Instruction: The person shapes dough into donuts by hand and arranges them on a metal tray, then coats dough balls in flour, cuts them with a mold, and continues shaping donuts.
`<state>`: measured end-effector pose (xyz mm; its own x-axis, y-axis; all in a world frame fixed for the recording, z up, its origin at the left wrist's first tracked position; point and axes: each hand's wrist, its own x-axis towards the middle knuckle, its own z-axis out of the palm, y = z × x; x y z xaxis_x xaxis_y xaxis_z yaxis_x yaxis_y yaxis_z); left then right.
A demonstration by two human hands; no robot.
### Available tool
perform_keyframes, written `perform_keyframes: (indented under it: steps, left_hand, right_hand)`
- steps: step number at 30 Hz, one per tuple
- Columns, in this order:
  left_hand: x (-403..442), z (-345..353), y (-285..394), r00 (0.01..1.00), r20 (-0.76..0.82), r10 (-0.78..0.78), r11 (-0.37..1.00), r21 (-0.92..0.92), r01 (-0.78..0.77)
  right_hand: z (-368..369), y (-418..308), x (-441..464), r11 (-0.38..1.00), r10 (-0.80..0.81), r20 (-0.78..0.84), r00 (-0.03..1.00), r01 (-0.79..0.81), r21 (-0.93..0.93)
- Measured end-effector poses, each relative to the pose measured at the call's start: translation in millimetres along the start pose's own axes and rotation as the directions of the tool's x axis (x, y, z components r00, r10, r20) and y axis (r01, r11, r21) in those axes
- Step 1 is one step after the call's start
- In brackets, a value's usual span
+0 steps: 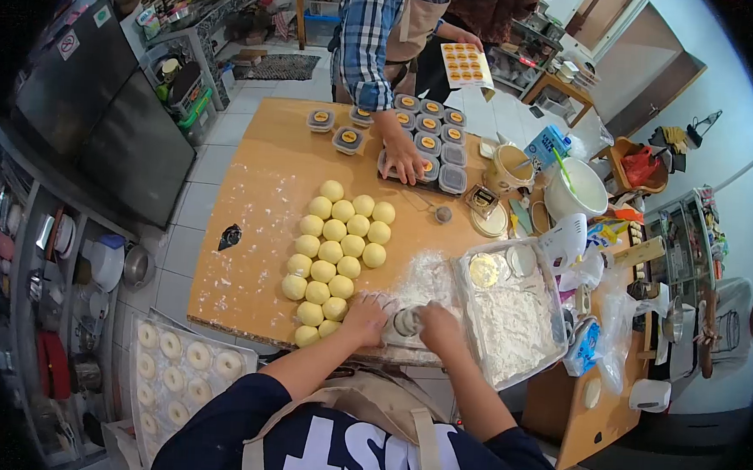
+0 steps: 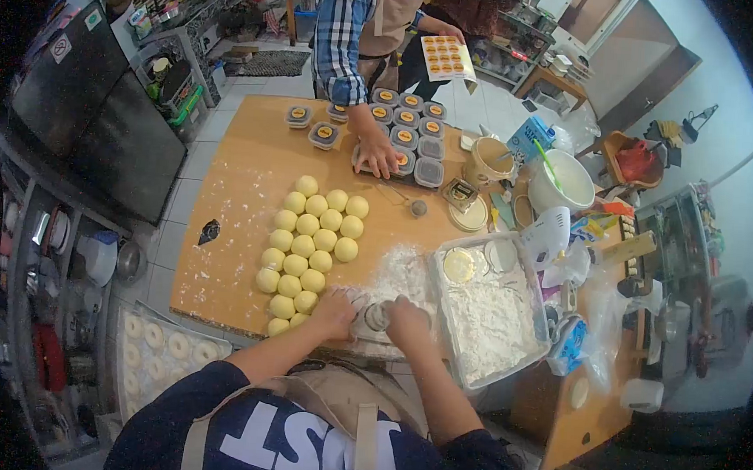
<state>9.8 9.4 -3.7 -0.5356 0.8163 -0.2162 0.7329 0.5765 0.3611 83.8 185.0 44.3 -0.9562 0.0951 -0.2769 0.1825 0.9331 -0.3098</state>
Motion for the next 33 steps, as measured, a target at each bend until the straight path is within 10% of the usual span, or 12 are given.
perform_keyframes:
  steps: [33]
  left_hand:
    - [2.4, 14.7, -3.9, 0.998, -0.052, 0.019, 0.996, 0.093, -0.014]
  right_hand:
    - [32.5, 4.8, 5.2, 0.998, -0.017, -0.082, 0.996, 0.022, 0.061]
